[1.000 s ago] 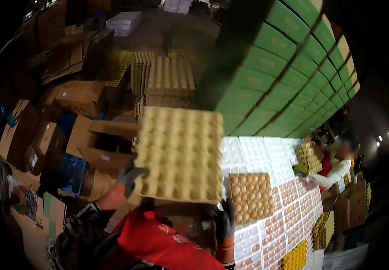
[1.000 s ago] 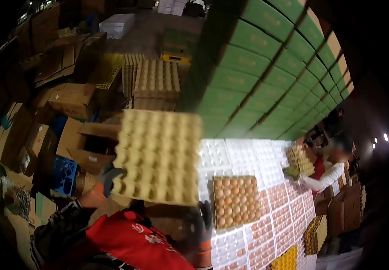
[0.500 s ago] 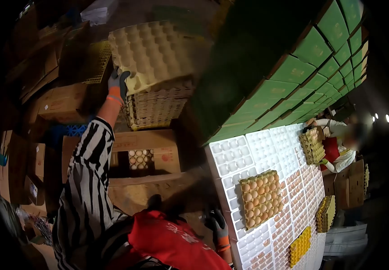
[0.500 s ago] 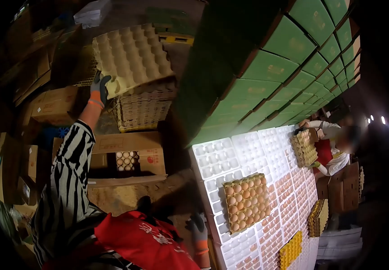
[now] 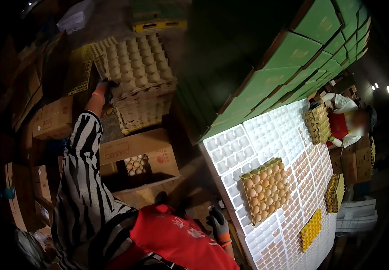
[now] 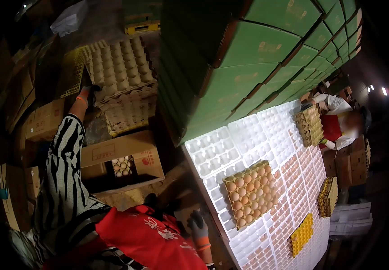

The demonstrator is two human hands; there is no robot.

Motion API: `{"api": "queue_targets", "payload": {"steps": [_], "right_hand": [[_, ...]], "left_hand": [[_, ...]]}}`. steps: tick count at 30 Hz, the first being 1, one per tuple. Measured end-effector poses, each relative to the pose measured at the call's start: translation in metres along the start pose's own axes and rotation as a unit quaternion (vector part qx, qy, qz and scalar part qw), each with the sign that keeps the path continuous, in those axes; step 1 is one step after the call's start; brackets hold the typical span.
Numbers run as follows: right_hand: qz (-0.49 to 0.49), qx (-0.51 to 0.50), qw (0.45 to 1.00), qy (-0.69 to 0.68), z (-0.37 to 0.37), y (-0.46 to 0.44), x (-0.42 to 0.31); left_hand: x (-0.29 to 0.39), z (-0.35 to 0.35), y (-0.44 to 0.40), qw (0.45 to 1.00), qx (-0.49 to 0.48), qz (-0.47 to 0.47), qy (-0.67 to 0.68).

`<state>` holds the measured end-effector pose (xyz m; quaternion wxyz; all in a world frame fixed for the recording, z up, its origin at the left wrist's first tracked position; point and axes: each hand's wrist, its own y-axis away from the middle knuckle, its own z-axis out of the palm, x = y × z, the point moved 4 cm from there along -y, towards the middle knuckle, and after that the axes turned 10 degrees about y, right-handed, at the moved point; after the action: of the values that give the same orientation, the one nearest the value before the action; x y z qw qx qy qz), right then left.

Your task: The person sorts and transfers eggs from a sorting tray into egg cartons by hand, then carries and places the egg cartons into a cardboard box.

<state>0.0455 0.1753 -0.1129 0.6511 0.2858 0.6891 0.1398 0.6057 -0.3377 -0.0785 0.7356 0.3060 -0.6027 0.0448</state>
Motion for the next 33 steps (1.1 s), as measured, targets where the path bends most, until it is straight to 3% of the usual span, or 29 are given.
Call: {"api": "queue_targets", "payload": {"steps": [3, 6, 7, 8, 10, 11, 13, 14, 17, 18, 20, 23, 25, 27, 31, 32, 33], "right_hand": [[-0.003, -0.017, 0.999, 0.039, -0.004, -0.014, 0.004], [-0.021, -0.039, 0.998, 0.035, -0.013, -0.025, 0.012], [-0.062, -0.015, 0.99, 0.123, -0.018, -0.027, 0.013], [-0.071, -0.018, 0.988, 0.134, -0.02, -0.02, -0.004], [-0.095, 0.026, 0.986, 0.133, -0.027, -0.004, -0.036], [-0.112, 0.041, 0.985, 0.124, -0.034, 0.0, -0.038], [-0.12, 0.058, 0.985, 0.108, -0.055, 0.013, -0.042], [-0.114, 0.081, 0.986, 0.086, -0.067, 0.02, -0.041], [-0.091, 0.18, 0.979, 0.025, -0.107, 0.038, -0.037], [-0.076, 0.226, 0.971, 0.026, -0.126, 0.041, -0.024], [-0.06, 0.305, 0.95, 0.017, -0.16, 0.05, -0.002], [-0.064, 0.396, 0.913, 0.076, -0.2, 0.059, 0.026], [-0.059, 0.412, 0.898, 0.139, -0.205, 0.062, 0.013], [-0.065, 0.396, 0.886, 0.233, -0.2, 0.057, -0.006], [-0.15, 0.434, 0.755, 0.467, -0.189, 0.031, -0.012], [-0.097, 0.414, 0.782, 0.457, -0.189, 0.023, -0.006], [-0.093, 0.414, 0.805, 0.415, -0.191, 0.021, -0.003]], "left_hand": [[0.025, 0.004, 0.029, 0.99, -0.067, -0.052, -0.113], [0.019, -0.01, 0.0, 0.96, -0.103, -0.029, -0.257], [0.016, -0.019, -0.002, 0.959, -0.092, 0.011, -0.267], [0.021, -0.019, 0.004, 0.96, -0.061, 0.111, -0.25], [0.019, -0.019, 0.021, 0.915, -0.036, 0.375, -0.144], [0.01, 0.001, 0.058, 0.885, -0.072, 0.45, -0.095], [-0.026, 0.066, 0.21, 0.848, -0.161, 0.5, -0.065], [-0.071, 0.074, 0.227, 0.846, -0.285, 0.445, -0.065], [-0.156, 0.152, 0.375, 0.817, -0.464, 0.247, -0.239], [-0.157, 0.182, 0.428, 0.769, -0.522, 0.29, -0.226], [-0.181, 0.225, 0.476, 0.701, -0.605, 0.29, -0.243], [-0.195, 0.282, 0.537, 0.614, -0.635, 0.396, -0.252], [-0.219, 0.314, 0.564, 0.545, -0.632, 0.489, -0.255], [-0.235, 0.344, 0.596, 0.454, -0.656, 0.525, -0.297], [-0.296, 0.364, 0.633, 0.246, -0.649, 0.58, -0.427], [-0.306, 0.366, 0.636, 0.235, -0.624, 0.63, -0.398], [-0.312, 0.372, 0.635, 0.24, -0.644, 0.611, -0.393]]}}
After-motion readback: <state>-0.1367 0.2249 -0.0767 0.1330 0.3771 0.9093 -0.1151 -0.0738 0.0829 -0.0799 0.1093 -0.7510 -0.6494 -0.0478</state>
